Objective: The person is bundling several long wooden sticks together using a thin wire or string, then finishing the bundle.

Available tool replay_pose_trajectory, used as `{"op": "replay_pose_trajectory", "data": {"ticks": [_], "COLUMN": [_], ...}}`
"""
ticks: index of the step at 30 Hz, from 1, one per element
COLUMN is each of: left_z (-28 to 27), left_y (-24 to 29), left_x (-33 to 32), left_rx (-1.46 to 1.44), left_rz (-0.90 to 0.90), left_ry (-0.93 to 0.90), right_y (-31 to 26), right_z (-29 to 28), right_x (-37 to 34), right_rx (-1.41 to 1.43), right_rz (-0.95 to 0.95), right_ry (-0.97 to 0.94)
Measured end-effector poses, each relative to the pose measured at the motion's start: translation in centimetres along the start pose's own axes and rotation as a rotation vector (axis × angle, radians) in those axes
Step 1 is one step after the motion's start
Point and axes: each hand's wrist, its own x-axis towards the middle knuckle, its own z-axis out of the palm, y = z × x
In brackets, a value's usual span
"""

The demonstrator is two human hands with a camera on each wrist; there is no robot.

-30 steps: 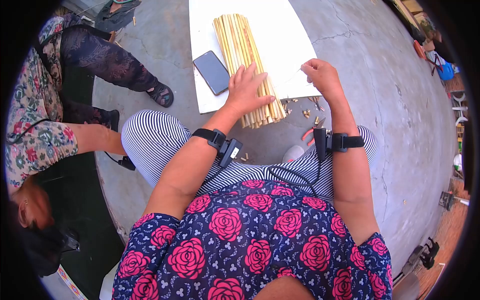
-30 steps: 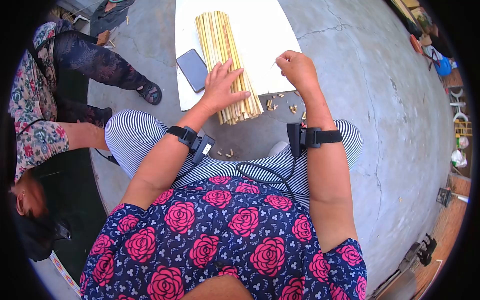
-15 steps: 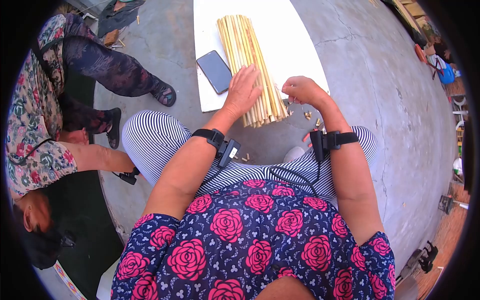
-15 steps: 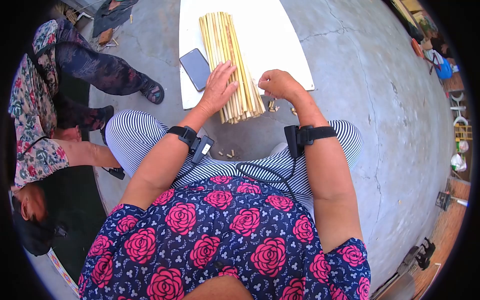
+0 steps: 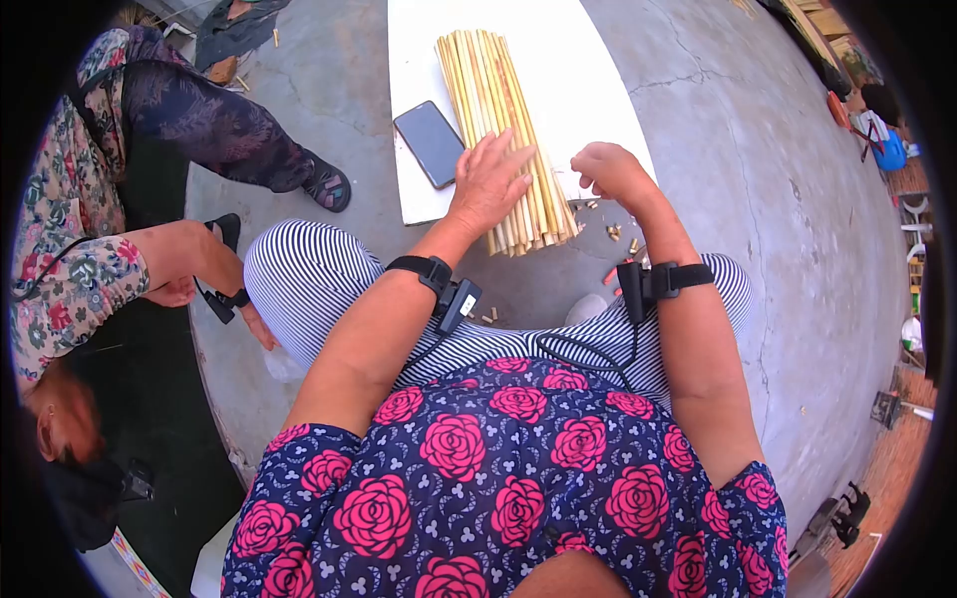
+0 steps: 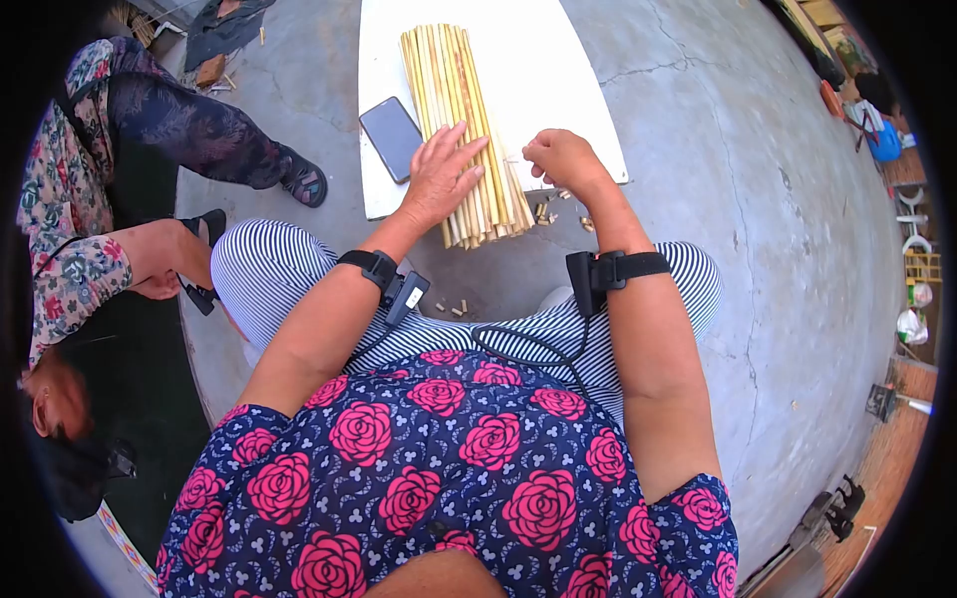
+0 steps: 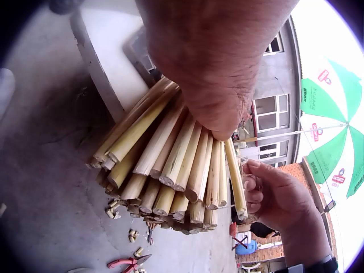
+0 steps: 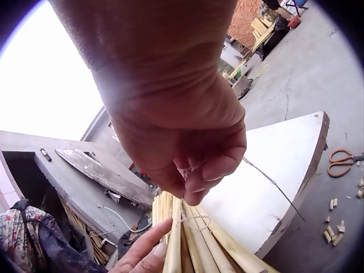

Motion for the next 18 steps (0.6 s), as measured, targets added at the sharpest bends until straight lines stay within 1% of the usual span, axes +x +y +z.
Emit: {"op": "replay_pose_trajectory", "data": {"ticks": [2, 5, 8, 11, 15, 18], "left_z": [-0.1, 0.1, 0.1, 0.1, 0.0, 0.1], "left_y": [0.2, 0.0, -0.2, -0.1, 0.1, 0.1], "left_x": [-0.1, -0.3, -0.3, -0.3, -0.1, -0.1], "left_rx": [0.034, 0.042, 0.059, 0.074, 0.075, 0.078], "left_rz": [0.011, 0.041, 0.061, 0.061, 0.038, 0.046], "left_ry": [-0.014, 0.0, 0.027, 0.026, 0.009, 0.036], "right_y": [-0.2, -0.6, 0.1, 0.0, 0.8, 1.3], "right_z": [-0.1, 0.0, 0.3, 0.9, 2.1, 2.4], "right_x": [-0.3, -0.2, 0.2, 0.2, -0.1, 0.1], "right_rx": [0.244, 0.279, 0.061, -0.092, -0.026, 0.032], "right_rz": [-0.002, 0.014, 0.083, 0.09, 0.071, 0.042], "right_ry": [0.045, 0.107, -0.029, -0.216, -0.277, -0.293]}}
